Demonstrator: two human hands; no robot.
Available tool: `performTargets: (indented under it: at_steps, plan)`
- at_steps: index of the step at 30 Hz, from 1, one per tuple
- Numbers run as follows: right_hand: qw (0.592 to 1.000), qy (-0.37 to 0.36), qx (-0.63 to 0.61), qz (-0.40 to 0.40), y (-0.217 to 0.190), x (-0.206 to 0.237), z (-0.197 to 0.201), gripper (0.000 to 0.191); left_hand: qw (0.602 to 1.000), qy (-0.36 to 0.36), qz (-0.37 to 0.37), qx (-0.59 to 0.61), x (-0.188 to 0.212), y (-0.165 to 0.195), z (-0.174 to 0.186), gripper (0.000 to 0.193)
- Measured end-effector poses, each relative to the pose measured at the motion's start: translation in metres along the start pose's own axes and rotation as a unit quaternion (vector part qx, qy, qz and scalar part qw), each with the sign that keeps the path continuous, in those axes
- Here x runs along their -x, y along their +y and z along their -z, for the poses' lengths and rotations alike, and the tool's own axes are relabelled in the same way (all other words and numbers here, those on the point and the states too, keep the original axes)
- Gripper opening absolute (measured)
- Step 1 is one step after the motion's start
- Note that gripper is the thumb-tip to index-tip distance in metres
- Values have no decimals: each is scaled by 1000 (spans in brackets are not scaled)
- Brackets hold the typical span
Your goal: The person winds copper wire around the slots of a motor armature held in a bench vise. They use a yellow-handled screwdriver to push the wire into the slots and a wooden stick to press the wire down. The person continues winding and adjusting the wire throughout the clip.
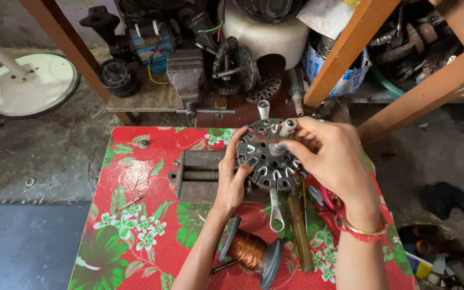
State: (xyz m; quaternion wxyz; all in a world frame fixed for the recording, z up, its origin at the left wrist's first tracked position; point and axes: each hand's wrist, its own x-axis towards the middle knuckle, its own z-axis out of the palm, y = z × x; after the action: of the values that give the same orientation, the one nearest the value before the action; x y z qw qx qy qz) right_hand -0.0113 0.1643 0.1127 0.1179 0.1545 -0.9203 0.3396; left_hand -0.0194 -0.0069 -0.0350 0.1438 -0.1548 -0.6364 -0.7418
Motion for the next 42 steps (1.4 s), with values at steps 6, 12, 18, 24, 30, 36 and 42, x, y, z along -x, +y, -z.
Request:
performTargets:
  at_steps: [6,12,18,24,30,36,42]
  plan:
    - [1000,8,26,-3,2,-1,-2,26,1000,-1,-20,-2,-1,-1,0,75]
    - [998,-29,48,14,2,-1,-2,19,1000,-2,-10,0,-1,1,1,75]
    - [1000,17,-22,7,-3,-1,-2,23,1000,-1,-4,3,-1,3,1,76]
    - [999,-5,40,7,-4,-1,-1,24,1000,-6,-10,-4,1,4,3,76]
    - [999,-29,34,4,0,0,-2,25,1000,-6,-11,-8,1,4,4,76]
    - [997,51,-41,52,4,4,-1,33,1000,-4,3,0,2,4,5,78]
    - [998,9,68,8,-3,4,-3,26,1000,-8,-1,0,3,9,8,79]
